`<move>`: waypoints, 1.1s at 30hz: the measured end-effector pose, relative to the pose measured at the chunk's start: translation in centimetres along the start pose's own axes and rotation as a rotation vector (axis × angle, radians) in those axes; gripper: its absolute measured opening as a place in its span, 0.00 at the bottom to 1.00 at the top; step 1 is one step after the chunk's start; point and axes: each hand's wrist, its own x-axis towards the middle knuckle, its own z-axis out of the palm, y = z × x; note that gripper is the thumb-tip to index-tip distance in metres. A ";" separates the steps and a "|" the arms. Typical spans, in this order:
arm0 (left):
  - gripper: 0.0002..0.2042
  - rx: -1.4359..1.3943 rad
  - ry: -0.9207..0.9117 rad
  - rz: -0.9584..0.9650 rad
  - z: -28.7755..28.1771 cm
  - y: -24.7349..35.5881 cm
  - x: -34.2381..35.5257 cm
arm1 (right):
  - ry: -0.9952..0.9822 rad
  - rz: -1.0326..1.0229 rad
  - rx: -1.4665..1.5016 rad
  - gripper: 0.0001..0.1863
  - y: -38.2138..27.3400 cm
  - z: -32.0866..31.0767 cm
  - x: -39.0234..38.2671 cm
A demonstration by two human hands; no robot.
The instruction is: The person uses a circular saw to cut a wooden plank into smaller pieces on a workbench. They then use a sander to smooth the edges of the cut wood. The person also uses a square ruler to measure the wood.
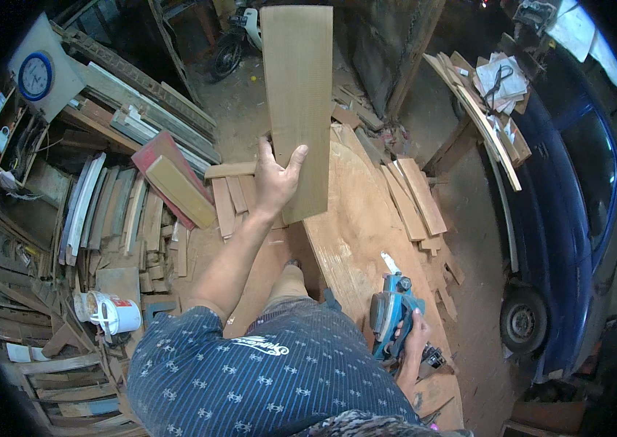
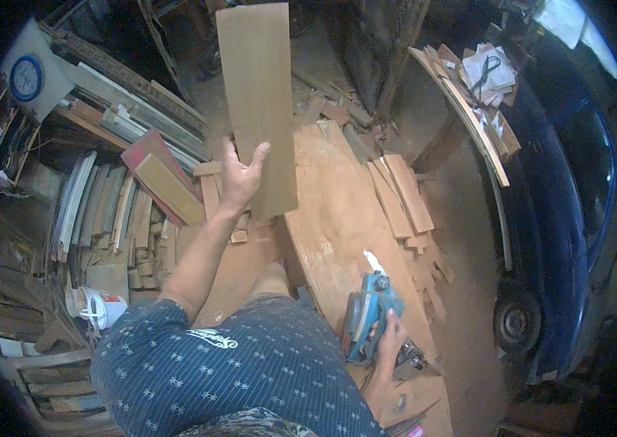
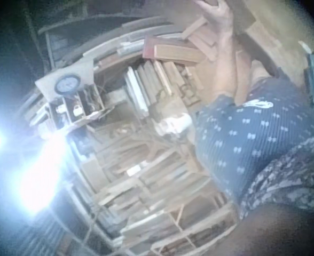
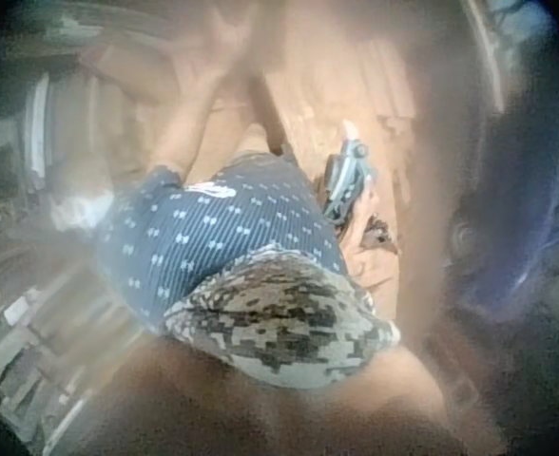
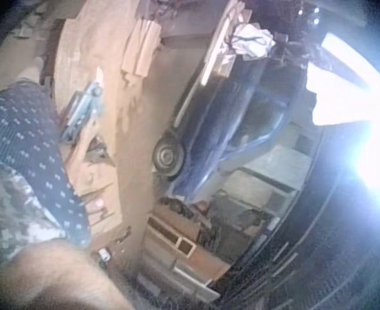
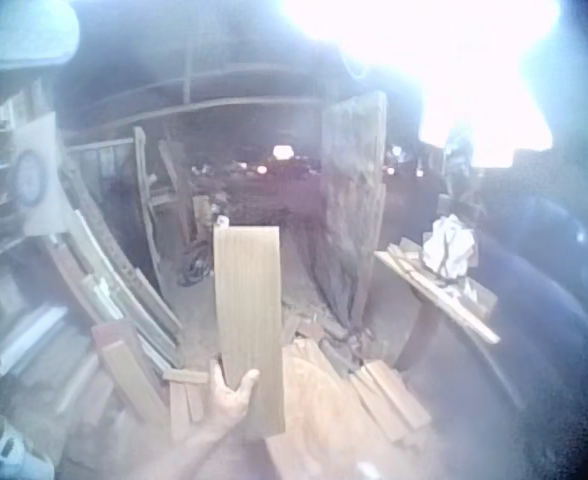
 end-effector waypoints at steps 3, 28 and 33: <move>0.28 0.021 -0.044 -0.197 1.2 -7.6 -3.4 | -0.032 0.061 -0.013 0.24 -1.3 1.3 -0.3; 0.27 -0.108 -0.045 -0.846 9.2 -45.5 -24.3 | -0.396 -0.035 -0.461 0.19 4.9 15.0 12.4; 0.27 -0.174 -0.189 -1.086 7.8 -41.9 -21.5 | -0.514 -0.055 -0.395 0.18 9.4 20.6 17.1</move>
